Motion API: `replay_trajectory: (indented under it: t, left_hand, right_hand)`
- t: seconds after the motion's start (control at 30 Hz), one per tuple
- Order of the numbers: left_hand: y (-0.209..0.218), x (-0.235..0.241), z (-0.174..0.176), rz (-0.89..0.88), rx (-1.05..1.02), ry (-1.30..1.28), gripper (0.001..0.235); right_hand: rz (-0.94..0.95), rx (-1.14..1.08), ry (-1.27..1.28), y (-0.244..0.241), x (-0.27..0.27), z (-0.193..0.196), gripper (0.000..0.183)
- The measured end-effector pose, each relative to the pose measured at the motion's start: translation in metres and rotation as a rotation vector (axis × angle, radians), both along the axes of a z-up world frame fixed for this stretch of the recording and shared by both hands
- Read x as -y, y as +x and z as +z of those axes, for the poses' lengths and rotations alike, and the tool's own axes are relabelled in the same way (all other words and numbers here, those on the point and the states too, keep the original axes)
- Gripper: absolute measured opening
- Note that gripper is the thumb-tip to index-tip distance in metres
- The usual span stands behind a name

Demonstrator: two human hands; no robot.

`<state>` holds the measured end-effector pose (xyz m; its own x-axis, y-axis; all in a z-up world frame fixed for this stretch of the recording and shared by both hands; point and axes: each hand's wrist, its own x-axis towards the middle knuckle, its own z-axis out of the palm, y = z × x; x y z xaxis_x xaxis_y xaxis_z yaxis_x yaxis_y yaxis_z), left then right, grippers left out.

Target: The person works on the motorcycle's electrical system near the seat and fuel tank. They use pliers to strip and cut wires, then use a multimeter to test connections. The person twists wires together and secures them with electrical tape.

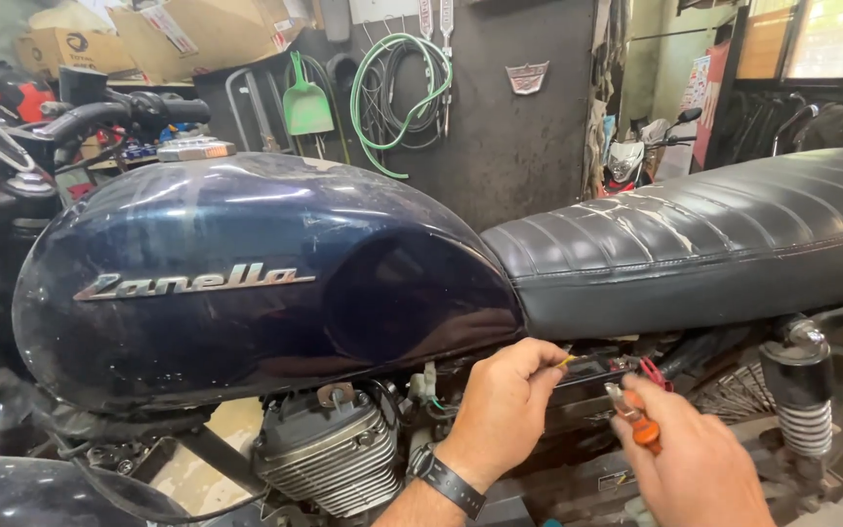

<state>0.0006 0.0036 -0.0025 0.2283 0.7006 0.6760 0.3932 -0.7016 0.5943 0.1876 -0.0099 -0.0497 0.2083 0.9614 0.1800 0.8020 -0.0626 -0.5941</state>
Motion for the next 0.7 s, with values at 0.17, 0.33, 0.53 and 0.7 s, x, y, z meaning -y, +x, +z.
replay_trajectory:
  t: [0.17, 0.33, 0.53, 0.7]
  left_hand:
    - [0.005, 0.001, 0.003, 0.032, 0.089, -0.055, 0.008]
    - [0.003, 0.000, 0.004, 0.021, 0.056, -0.079, 0.005]
    - [0.001, -0.003, 0.002, 0.031, 0.008, -0.114, 0.007]
    - [0.001, -0.003, 0.004, 0.052, -0.014, -0.155, 0.007]
  right_hand:
    - [0.076, 0.295, 0.553, -0.002, -0.017, -0.013, 0.066]
    - [0.061, 0.304, 0.584, -0.022, -0.014, -0.009, 0.062]
    - [0.048, 0.413, 0.611, -0.029, -0.017, -0.009, 0.053]
    - [0.001, 0.457, 0.550, -0.033, -0.014, -0.008, 0.055]
